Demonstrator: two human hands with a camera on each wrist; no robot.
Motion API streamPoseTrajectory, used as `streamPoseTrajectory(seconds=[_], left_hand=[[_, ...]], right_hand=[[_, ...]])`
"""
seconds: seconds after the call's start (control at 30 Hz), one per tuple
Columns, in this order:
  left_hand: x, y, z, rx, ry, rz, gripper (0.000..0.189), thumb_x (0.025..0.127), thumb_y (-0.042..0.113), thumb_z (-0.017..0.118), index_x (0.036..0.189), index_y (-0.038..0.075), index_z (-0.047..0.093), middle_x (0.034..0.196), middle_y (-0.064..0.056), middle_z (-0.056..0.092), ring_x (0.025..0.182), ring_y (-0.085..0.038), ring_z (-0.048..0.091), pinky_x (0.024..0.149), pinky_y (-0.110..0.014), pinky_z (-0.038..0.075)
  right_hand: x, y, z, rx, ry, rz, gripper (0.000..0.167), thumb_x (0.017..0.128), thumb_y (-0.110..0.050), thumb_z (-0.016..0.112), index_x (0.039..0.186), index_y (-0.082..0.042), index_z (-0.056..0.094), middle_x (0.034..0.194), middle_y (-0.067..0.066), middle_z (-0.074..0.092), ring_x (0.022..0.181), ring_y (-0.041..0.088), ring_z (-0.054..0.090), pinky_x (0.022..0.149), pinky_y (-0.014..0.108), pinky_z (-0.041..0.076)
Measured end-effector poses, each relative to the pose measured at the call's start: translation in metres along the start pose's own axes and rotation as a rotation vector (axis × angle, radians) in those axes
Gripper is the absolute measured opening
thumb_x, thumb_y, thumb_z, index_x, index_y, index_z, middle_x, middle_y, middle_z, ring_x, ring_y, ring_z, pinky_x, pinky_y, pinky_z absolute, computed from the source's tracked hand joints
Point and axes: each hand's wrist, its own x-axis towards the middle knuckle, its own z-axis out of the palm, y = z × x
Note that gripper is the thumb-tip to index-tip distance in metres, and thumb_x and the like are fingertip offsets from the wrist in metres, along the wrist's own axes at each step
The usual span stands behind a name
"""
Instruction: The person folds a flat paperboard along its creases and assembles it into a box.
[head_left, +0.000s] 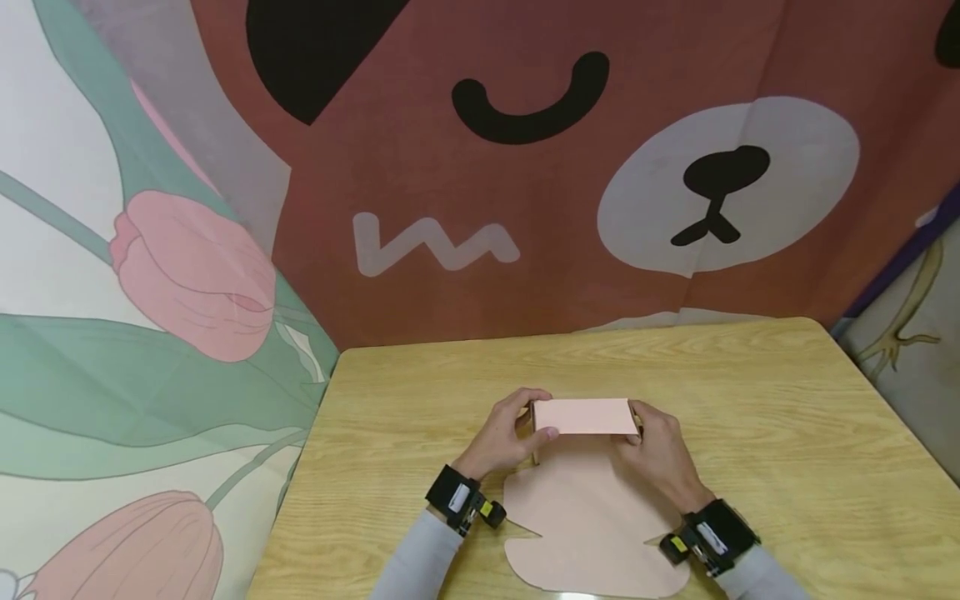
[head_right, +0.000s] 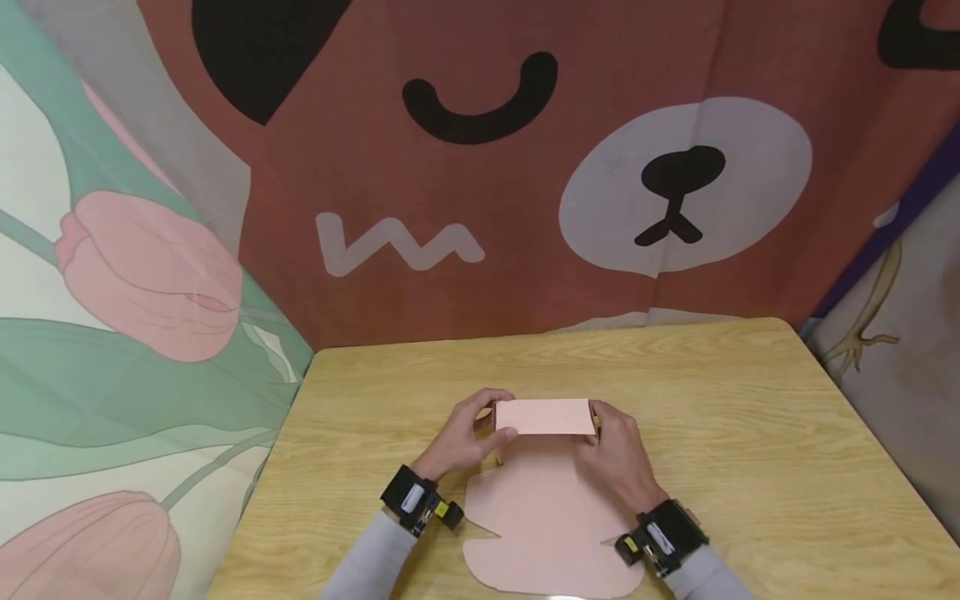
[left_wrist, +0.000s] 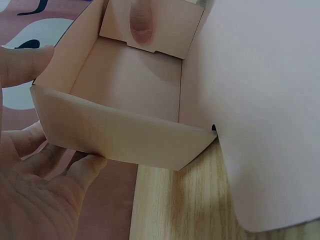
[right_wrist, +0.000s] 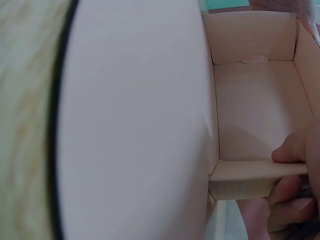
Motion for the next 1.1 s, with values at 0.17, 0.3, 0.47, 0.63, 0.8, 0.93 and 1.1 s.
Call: streamPoseTrajectory(seconds=[0.17, 0.3, 0.47, 0.63, 0.8, 0.93, 1.1], left_hand=[[-0.0001, 0.0005, 0.0013, 0.005, -0.003, -0.008, 0.054, 0.092, 0.044, 0.068, 0.136, 0.017, 0.052, 0.133, 0.004, 0.055, 0.128, -0.011, 0.052, 0.108, -0.032, 0.044], [-0.0006, 0.0001, 0.0013, 0.006, -0.005, -0.006, 0.056, 0.092, 0.044, 0.068, 0.137, 0.014, 0.051, 0.134, 0.003, 0.054, 0.128, -0.012, 0.051, 0.109, -0.032, 0.044], [-0.0008, -0.0001, 0.0007, 0.007, -0.003, -0.003, 0.054, 0.092, 0.044, 0.067, 0.136, 0.017, 0.051, 0.133, 0.004, 0.054, 0.127, -0.011, 0.052, 0.109, -0.032, 0.044], [0.0008, -0.0006, 0.0010, 0.004, -0.003, 0.008, 0.051, 0.092, 0.044, 0.068, 0.134, 0.021, 0.051, 0.132, 0.004, 0.055, 0.125, -0.011, 0.053, 0.109, -0.032, 0.044], [0.0011, -0.0002, 0.0009, 0.012, -0.006, -0.002, 0.054, 0.091, 0.047, 0.068, 0.134, 0.019, 0.052, 0.132, 0.003, 0.055, 0.127, -0.011, 0.052, 0.108, -0.031, 0.045], [0.0007, 0.0016, 0.0009, 0.019, -0.007, -0.007, 0.054, 0.091, 0.046, 0.068, 0.134, 0.019, 0.052, 0.133, 0.003, 0.056, 0.128, -0.012, 0.052, 0.108, -0.032, 0.045], [0.0004, 0.0030, 0.0005, 0.024, -0.006, -0.004, 0.051, 0.092, 0.043, 0.068, 0.134, 0.020, 0.052, 0.132, 0.002, 0.056, 0.128, -0.013, 0.052, 0.108, -0.032, 0.045]], right_hand=[[-0.0001, 0.0003, 0.0001, -0.047, 0.030, -0.009, 0.040, 0.071, -0.012, 0.084, 0.106, -0.002, 0.069, 0.094, 0.019, 0.075, 0.082, 0.033, 0.073, 0.064, 0.044, 0.058], [-0.0001, -0.0011, 0.0005, -0.120, 0.067, 0.000, 0.038, 0.067, -0.018, 0.086, 0.099, -0.006, 0.070, 0.086, 0.016, 0.075, 0.073, 0.033, 0.072, 0.057, 0.046, 0.052], [0.0001, -0.0028, 0.0011, -0.128, 0.048, 0.014, 0.037, 0.070, -0.020, 0.087, 0.100, -0.005, 0.069, 0.086, 0.017, 0.075, 0.076, 0.034, 0.073, 0.059, 0.047, 0.055], [0.0006, -0.0037, -0.0007, -0.113, 0.009, 0.018, 0.034, 0.072, -0.012, 0.082, 0.102, -0.003, 0.068, 0.088, 0.021, 0.075, 0.077, 0.034, 0.073, 0.060, 0.046, 0.057], [0.0009, -0.0033, -0.0014, -0.104, -0.017, 0.035, 0.034, 0.071, -0.006, 0.080, 0.103, 0.000, 0.067, 0.091, 0.022, 0.075, 0.079, 0.033, 0.073, 0.061, 0.045, 0.057], [0.0012, -0.0028, -0.0014, -0.099, -0.020, 0.040, 0.035, 0.070, -0.002, 0.078, 0.103, 0.002, 0.068, 0.092, 0.022, 0.075, 0.081, 0.033, 0.074, 0.062, 0.045, 0.057], [0.0017, -0.0033, -0.0014, -0.103, -0.020, 0.037, 0.035, 0.067, 0.001, 0.075, 0.102, 0.003, 0.068, 0.091, 0.023, 0.075, 0.081, 0.034, 0.074, 0.063, 0.046, 0.058]])
